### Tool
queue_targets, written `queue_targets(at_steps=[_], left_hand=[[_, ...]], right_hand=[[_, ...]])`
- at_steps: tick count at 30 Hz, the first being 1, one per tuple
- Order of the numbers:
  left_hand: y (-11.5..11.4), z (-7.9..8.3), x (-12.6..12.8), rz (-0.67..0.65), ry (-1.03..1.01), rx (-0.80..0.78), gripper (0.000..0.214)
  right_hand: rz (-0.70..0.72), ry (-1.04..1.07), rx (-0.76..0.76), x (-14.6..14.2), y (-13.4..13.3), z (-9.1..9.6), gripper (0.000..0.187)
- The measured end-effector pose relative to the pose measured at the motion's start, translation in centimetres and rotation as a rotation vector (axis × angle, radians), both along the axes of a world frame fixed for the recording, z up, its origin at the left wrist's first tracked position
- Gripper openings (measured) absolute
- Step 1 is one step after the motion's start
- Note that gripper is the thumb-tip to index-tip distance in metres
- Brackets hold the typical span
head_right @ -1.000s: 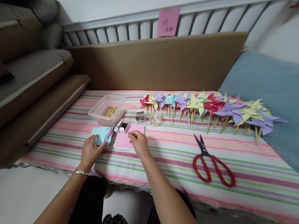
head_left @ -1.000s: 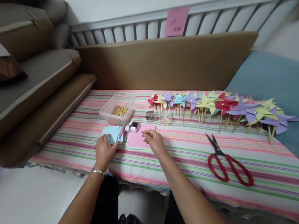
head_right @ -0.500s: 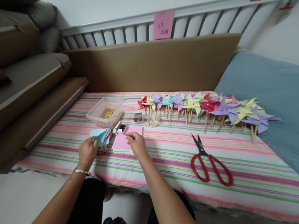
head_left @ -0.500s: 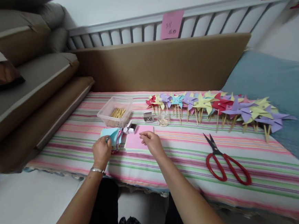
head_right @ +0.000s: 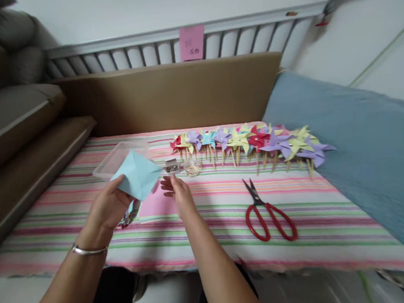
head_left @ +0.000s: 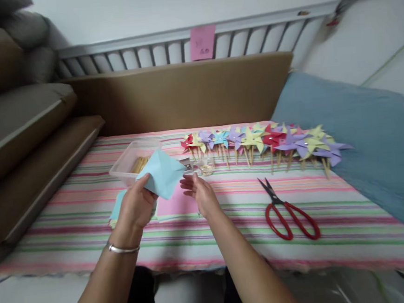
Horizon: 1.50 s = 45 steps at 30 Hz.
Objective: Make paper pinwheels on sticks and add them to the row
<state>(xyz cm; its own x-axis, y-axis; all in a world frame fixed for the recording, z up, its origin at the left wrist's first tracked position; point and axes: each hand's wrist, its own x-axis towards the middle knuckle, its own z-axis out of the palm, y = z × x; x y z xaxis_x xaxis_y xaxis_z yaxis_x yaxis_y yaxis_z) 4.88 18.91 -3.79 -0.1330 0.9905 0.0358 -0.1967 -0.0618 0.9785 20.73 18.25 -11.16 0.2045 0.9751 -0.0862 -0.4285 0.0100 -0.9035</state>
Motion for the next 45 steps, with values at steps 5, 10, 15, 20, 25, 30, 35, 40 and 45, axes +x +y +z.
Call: queue_targets(at_steps=[5, 10, 15, 20, 25, 30, 35, 40, 45], left_hand=[[2.7, -2.5, 3.8, -0.214, -0.307, -0.303, 0.023], [4.1, -5.3, 3.2, -0.234, -0.288, -0.376, 0.028], [3.9, -5.9, 3.1, -0.346, -0.379, -0.351, 0.031], [3.5, -6.5, 4.2, -0.274, -0.437, -0.337, 0.036], [3.9, -6.8, 3.9, -0.132, -0.409, -0.324, 0.039], [3.8, -6.6, 3.6, -0.115, -0.385, -0.290, 0.043], [3.6, -6.6, 3.8, -0.100, -0.346, -0.299, 0.047], [3.7, -6.7, 3.8, -0.153, -0.362, -0.291, 0.047], [3.4, -6.4, 3.8, -0.159, -0.398, -0.295, 0.047]], right_hand=[[0.070, 0.329, -0.059, 2.2, 0.8, 1.4, 0.071], [-0.096, 0.069, -0.100, 2.4, 1.3, 0.7, 0.039], [-0.195, -0.026, -0.084, 1.3, 1.9, -0.5, 0.020], [-0.244, -0.014, -0.046, 0.2, 1.9, -0.9, 0.020], [-0.203, 0.014, -0.065, 0.3, 1.2, -0.5, 0.035], [-0.177, -0.033, -0.108, 0.8, 0.7, -0.2, 0.043], [-0.169, -0.140, -0.111, 0.6, 0.6, 0.0, 0.016], [-0.191, -0.172, -0.112, 0.8, 0.7, -0.1, 0.016], [-0.174, -0.128, -0.105, 0.5, 0.6, -0.5, 0.021]])
